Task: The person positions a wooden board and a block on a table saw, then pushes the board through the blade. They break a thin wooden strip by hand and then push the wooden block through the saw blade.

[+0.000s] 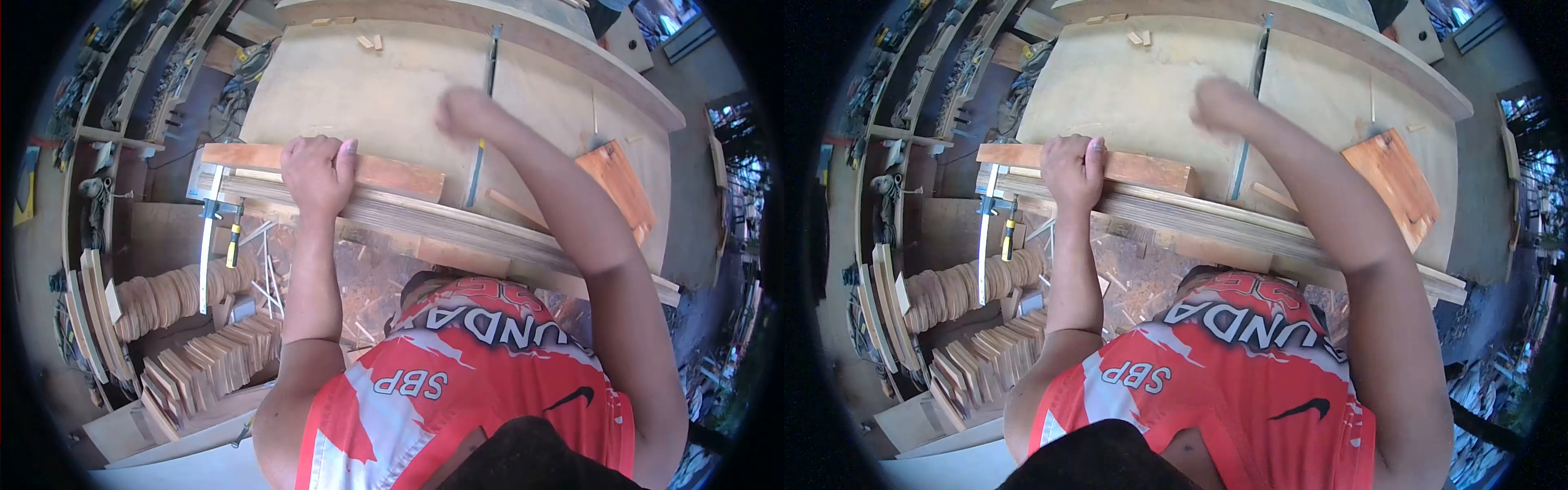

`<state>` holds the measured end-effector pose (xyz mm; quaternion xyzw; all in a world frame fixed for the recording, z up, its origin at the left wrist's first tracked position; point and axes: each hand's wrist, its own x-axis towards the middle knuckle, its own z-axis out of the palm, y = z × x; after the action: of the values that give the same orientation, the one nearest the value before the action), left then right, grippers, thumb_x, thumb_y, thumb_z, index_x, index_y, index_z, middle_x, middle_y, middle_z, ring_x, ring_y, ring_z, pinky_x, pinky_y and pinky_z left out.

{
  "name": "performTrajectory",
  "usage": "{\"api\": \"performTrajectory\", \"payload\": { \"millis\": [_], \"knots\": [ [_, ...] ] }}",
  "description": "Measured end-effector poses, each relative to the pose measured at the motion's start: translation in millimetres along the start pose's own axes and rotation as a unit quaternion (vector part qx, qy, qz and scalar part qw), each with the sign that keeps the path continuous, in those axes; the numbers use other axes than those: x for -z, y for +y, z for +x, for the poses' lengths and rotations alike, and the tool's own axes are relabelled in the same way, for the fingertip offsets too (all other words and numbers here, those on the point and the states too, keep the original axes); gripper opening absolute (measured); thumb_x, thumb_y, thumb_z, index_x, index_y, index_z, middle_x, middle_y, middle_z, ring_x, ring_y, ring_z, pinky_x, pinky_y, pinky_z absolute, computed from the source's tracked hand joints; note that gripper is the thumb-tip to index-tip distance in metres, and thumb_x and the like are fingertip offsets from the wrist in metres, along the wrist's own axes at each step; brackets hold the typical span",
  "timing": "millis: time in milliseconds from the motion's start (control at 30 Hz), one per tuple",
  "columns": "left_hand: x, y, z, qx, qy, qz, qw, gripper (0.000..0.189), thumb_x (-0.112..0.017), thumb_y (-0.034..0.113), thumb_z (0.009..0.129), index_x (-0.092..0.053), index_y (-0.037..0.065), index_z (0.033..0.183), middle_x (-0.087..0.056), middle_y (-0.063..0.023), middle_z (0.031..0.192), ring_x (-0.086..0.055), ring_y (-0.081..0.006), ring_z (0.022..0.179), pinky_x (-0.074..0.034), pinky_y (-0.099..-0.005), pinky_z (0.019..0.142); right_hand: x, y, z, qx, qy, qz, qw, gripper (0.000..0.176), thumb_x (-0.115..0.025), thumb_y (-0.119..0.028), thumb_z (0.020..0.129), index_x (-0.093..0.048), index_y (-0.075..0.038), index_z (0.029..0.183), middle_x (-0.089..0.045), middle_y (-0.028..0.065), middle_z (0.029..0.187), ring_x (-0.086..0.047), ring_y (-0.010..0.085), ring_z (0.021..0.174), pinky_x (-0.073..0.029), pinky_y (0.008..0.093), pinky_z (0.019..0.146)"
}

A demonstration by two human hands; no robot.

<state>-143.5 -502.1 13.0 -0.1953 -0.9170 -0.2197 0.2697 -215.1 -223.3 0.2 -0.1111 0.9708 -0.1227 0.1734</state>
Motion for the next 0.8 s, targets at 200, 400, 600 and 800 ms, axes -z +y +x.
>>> {"api": "performTrajectory", "payload": {
  "millis": [200,400,600,800],
  "knots": [
    [-1.0,-1.1,-0.8,-0.005,0.007,-0.006,1.000,0.031,-0.065,0.032,0.090,-0.066,0.008,0.071,-0.062,-0.0079,0.070,-0.057,-0.0307,0.074,-0.042,-0.0437,0.085,42.9,4.1,-21.4,0.058,0.238,0.126,0.961,0.030,-0.069,-0.030,0.090,-0.069,-0.001,0.098,-0.071,0.0209,0.093,-0.068,0.0357,0.084,-0.053,0.0440,0.075],
    [-3.3,-5.5,-3.5,-0.016,-0.013,-0.006,1.000,0.033,-0.059,0.034,0.093,-0.065,0.009,0.073,-0.061,-0.0077,0.071,-0.057,-0.0305,0.075,-0.040,-0.0439,0.079,-28.8,106.0,-174.2,-0.083,-0.102,0.100,0.986,0.033,-0.079,-0.022,0.081,-0.071,-0.001,0.105,-0.072,0.0178,0.097,-0.070,0.0346,0.089,-0.054,0.0440,0.079],
    [-1.4,1.0,-0.6,-0.011,-0.018,-0.027,0.999,0.033,-0.052,0.027,0.097,-0.067,0.009,0.074,-0.063,-0.0083,0.072,-0.057,-0.0298,0.071,-0.043,-0.0419,0.081,-48.4,105.7,-216.4,-0.070,-0.100,0.207,0.971,0.028,-0.076,-0.016,0.083,-0.070,-0.003,0.107,-0.071,0.0155,0.100,-0.067,0.0309,0.093,-0.052,0.0400,0.082],
    [-4.2,2.6,0.2,-0.024,-0.015,-0.038,0.999,0.037,-0.045,0.021,0.100,-0.068,0.008,0.074,-0.063,-0.0068,0.071,-0.057,-0.0287,0.068,-0.044,-0.0415,0.083,-65.6,52.0,-149.4,0.141,-0.066,0.098,0.983,0.021,-0.061,-0.022,0.092,-0.069,-0.003,0.091,-0.068,0.0174,0.098,-0.065,0.0385,0.099,-0.052,0.0485,0.085]
  ]
}}
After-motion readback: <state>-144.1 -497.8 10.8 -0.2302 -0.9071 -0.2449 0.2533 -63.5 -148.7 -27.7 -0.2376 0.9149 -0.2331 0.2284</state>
